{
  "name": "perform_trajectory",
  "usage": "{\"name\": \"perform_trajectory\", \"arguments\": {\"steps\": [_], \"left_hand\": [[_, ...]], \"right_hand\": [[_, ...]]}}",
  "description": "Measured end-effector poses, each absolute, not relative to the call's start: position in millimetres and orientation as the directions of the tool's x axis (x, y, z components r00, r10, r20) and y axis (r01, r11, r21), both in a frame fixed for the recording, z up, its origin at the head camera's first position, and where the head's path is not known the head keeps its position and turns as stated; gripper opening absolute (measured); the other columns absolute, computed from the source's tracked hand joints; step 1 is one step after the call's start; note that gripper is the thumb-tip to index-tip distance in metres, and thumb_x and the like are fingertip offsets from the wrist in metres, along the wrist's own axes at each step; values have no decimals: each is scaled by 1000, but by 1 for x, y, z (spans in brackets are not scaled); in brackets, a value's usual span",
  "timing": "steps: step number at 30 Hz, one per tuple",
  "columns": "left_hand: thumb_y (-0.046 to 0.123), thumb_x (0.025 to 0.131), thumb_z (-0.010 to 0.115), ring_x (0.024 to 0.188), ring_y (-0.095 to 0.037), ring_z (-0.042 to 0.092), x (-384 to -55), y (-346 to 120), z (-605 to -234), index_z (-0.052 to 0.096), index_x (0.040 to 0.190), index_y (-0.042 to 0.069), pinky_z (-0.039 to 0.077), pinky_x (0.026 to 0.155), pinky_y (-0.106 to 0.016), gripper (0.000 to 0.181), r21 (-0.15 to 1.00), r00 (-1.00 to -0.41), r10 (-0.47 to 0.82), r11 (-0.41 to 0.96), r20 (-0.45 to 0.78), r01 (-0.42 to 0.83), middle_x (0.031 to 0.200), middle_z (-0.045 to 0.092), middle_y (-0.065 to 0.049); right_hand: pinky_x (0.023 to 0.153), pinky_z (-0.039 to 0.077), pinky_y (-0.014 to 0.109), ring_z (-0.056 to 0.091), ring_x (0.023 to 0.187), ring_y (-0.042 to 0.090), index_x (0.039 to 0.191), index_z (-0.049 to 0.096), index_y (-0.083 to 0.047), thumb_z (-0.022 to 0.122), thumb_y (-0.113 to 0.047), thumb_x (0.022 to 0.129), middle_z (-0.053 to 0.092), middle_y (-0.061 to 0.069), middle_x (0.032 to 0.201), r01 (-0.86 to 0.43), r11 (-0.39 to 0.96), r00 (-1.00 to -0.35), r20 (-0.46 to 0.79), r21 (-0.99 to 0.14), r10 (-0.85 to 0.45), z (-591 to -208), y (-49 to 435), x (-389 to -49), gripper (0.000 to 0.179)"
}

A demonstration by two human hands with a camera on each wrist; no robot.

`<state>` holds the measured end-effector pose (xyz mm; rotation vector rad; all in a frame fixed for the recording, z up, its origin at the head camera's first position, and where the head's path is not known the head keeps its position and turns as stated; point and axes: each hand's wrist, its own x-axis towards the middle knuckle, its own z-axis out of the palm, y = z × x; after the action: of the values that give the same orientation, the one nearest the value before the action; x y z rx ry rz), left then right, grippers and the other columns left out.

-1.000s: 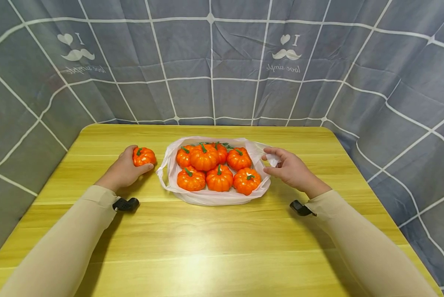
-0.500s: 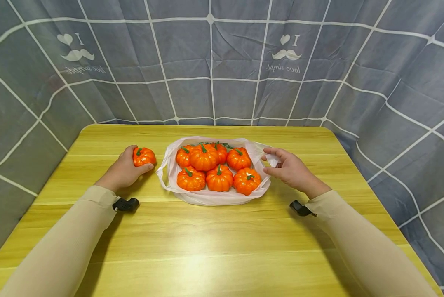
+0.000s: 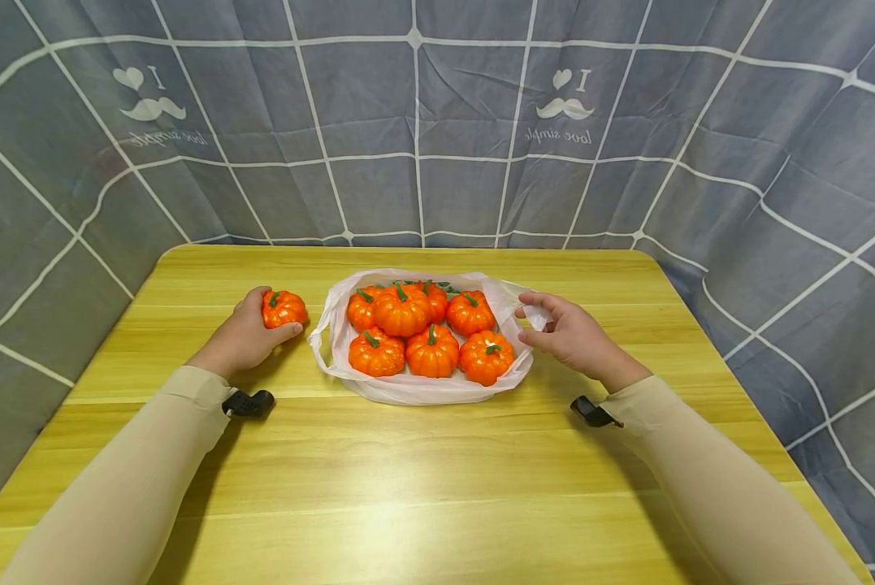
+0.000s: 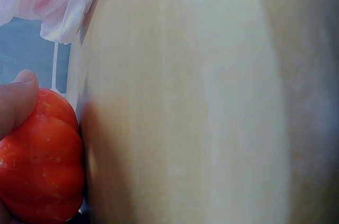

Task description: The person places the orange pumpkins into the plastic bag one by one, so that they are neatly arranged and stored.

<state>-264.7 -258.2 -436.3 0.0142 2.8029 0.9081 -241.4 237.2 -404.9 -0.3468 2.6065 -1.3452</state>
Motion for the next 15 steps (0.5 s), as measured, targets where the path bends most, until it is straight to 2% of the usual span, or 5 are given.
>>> {"name": "perform_trajectory", "arguments": {"steps": [15], "left_hand": [[48, 102, 64, 136, -54, 42, -264, -258, -436, -1, 165, -6, 37, 116, -69, 105, 583, -981, 71, 811, -182, -50, 159, 26, -40]], "right_hand": [[66, 48, 19, 55, 87, 23, 154, 48, -1, 74, -11, 98, 65, 20, 143, -129, 558, -955, -48, -820, -292, -406, 238, -241, 62]]}}
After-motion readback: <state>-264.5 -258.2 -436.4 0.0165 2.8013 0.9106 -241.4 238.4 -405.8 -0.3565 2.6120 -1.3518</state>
